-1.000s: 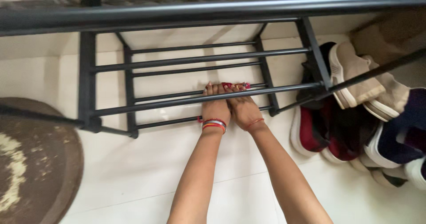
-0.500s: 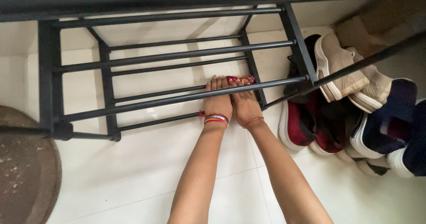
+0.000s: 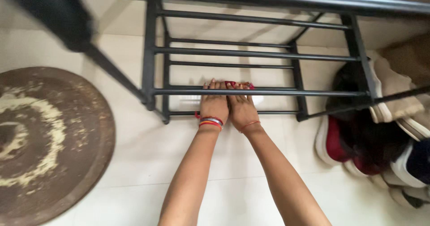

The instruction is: The person wipes the floor beneath a metal shoe rack with a cloth, then picks up a beige sneaker and wipes its upper and sole. The person places the shoe back on the floor and continues wiping the second sneaker.

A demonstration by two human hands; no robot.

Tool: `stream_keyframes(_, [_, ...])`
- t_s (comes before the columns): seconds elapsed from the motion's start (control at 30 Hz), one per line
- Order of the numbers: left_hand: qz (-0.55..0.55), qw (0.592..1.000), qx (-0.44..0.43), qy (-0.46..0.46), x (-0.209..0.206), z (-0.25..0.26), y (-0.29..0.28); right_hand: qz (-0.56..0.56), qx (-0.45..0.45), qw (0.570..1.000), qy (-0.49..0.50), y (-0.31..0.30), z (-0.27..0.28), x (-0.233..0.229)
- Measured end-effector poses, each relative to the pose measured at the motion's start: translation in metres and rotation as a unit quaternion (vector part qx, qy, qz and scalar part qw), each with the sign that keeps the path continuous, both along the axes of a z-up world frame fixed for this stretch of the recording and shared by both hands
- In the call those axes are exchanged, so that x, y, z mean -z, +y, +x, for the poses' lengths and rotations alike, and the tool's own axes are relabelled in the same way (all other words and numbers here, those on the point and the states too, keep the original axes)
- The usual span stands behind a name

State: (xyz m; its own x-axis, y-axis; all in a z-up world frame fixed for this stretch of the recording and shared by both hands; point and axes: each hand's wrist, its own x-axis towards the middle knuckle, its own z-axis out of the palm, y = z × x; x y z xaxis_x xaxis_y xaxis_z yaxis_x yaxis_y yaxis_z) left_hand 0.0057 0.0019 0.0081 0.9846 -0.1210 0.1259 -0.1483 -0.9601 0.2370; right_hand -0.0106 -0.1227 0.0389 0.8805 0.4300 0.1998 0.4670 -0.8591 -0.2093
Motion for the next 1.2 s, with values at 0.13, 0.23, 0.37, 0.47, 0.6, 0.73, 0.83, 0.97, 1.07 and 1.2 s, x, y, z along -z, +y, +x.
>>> stream_keyframes(0.13, [0.064,0.997,-0.034,-0.028,0.012,-0.001,0.051,-0.007,-0.021,0.997,0.068,0.053,0.001,-0.003])
stream_keyframes(0.23, [0.101,0.992,-0.063,-0.029,0.019,0.000,0.082,-0.036,-0.035,0.994,0.097,0.087,0.005,-0.004])
stream_keyframes(0.37, [0.165,0.983,-0.076,-0.022,0.023,0.001,0.099,-0.071,-0.066,0.991,0.090,0.101,0.008,-0.005])
stream_keyframes(0.47, [0.141,0.985,-0.102,-0.011,0.023,0.001,0.092,-0.082,-0.068,0.987,0.120,0.096,0.010,-0.007])
stream_keyframes(0.6, [0.106,0.988,-0.111,0.010,0.020,-0.002,0.076,-0.088,-0.053,0.978,0.179,0.081,0.009,-0.007])
stream_keyframes(0.73, [0.065,0.995,-0.067,-0.018,0.017,-0.004,0.044,-0.053,-0.040,0.988,0.141,0.040,0.005,-0.006])
stream_keyframes(0.83, [0.040,0.999,-0.032,-0.005,0.011,0.004,0.005,-0.039,-0.022,0.992,0.117,-0.001,0.009,-0.007])
stream_keyframes(0.97, [-0.018,1.000,-0.021,-0.005,0.013,0.013,-0.054,-0.048,0.017,0.989,0.135,-0.055,0.010,-0.004])
stream_keyframes(1.07, [-0.009,1.000,-0.009,-0.014,0.013,0.017,-0.085,-0.026,0.025,0.993,0.110,-0.083,0.012,-0.005])
stream_keyframes(1.2, [-0.057,0.998,-0.009,-0.024,0.011,0.017,-0.094,0.034,0.028,0.996,0.080,-0.094,0.022,-0.004])
